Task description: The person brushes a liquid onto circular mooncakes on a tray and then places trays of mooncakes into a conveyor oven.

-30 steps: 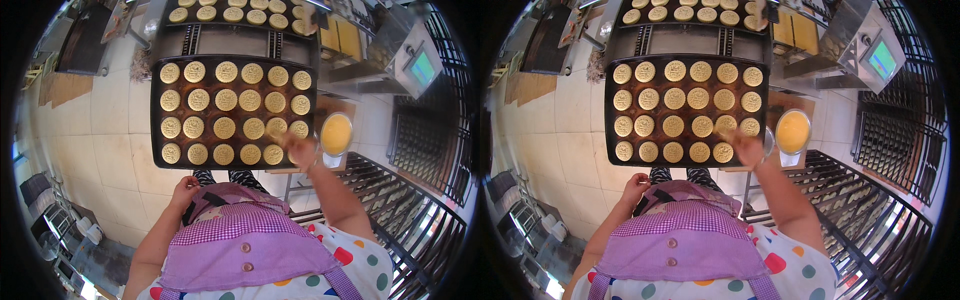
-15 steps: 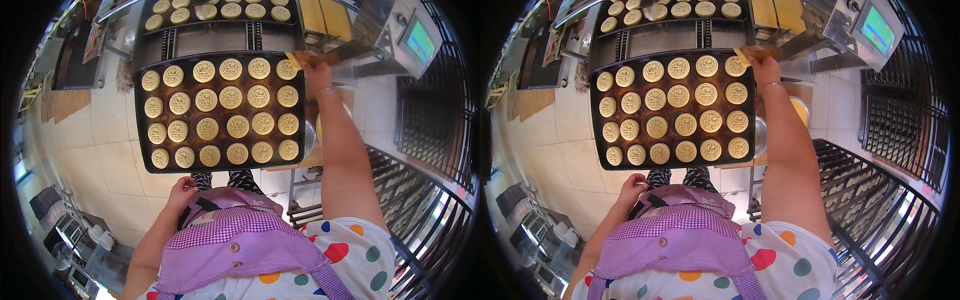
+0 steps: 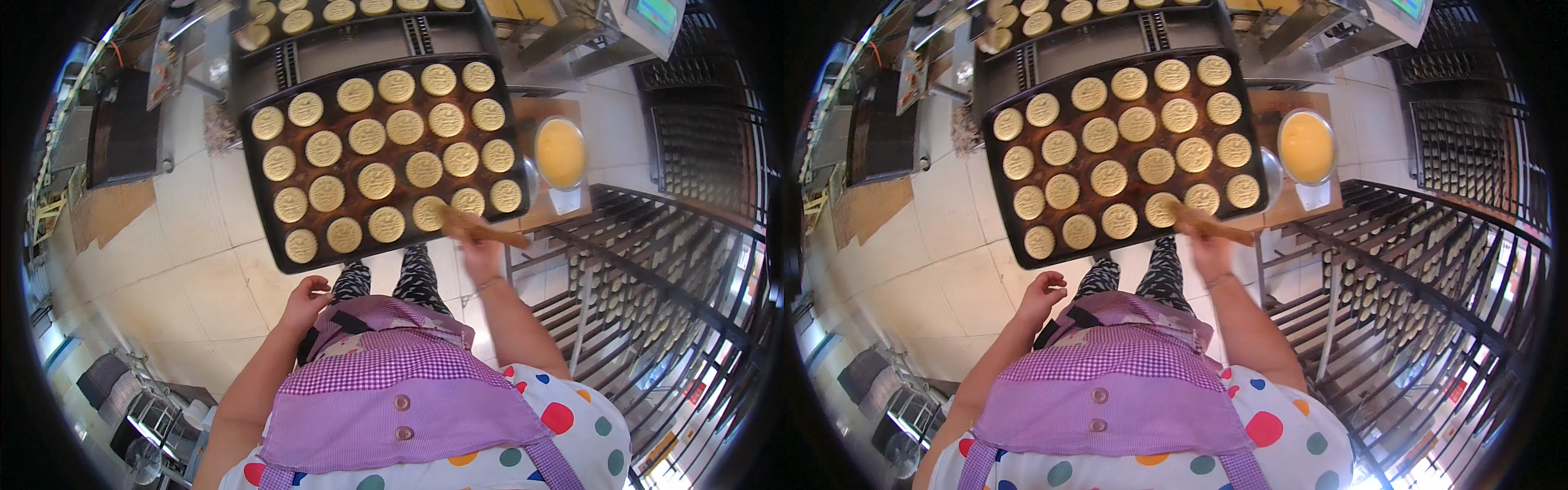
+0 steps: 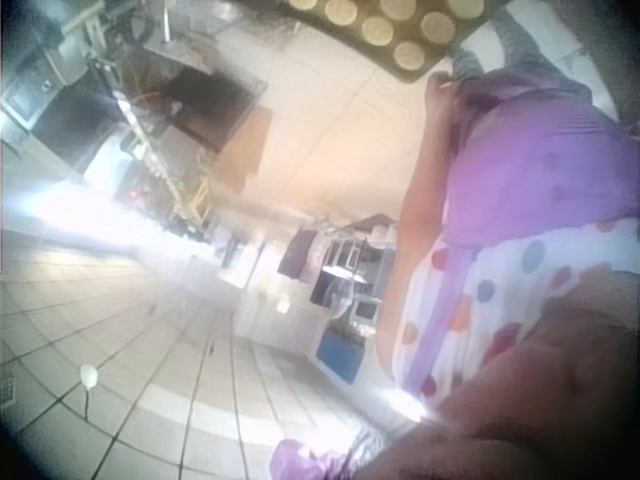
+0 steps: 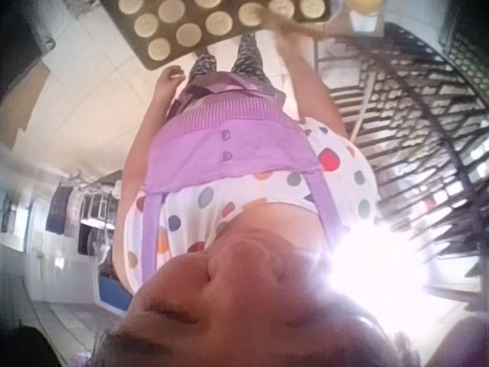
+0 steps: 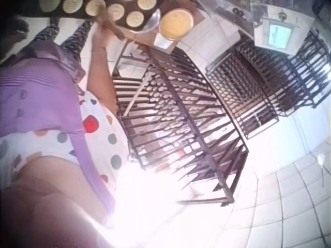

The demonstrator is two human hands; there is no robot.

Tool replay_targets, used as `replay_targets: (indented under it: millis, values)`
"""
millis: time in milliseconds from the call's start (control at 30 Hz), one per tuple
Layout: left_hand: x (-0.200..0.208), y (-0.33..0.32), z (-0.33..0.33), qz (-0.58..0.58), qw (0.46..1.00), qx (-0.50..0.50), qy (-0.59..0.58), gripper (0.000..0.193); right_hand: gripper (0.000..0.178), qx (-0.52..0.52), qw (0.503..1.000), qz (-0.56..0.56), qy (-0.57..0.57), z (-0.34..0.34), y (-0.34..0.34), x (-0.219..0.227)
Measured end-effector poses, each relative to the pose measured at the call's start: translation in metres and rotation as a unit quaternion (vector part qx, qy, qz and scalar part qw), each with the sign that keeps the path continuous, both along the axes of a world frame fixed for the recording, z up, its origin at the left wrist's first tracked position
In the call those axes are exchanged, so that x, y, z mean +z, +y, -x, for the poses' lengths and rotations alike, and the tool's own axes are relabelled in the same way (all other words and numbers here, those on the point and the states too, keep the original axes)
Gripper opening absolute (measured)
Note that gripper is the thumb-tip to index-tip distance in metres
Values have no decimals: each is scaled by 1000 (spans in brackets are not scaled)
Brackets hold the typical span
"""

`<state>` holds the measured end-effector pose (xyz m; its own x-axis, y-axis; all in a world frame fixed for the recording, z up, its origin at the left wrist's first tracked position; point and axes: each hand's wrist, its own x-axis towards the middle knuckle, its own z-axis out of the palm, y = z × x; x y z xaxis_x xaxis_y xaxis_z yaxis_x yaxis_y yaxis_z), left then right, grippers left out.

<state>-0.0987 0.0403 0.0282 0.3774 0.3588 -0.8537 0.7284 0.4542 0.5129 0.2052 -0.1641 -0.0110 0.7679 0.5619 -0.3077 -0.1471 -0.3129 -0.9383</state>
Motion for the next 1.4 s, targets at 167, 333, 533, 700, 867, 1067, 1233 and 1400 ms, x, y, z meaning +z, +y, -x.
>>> replay_targets:
  millis: [167,333,533,700,867,1067,1233,1400]
  values:
    - [6,16,23,-11,1000,-28,3,33,22,203,969,-59,-125,143,108,-8]
    - [11,20,40,-25,1000,5,8,35,25,-8,984,21,-178,77,85,-15]
    - [3,9,42,-20,1000,-3,20,35,37,-179,923,285,-187,-96,-54,0]
    - [-18,5,26,-109,990,83,-15,26,48,-11,965,208,-159,-33,1,7]
    - [-30,25,4,-289,939,186,-3,29,37,-72,991,109,-41,-51,-7,-2]
    - [-52,61,-11,-417,867,214,169,54,34,-378,918,32,117,-162,-111,-20]
    - [-62,78,-29,-193,929,270,165,58,44,-419,802,-91,417,-160,-122,-83]
    - [-67,96,0,-34,908,417,14,55,57,-291,832,37,471,-148,-113,-84]
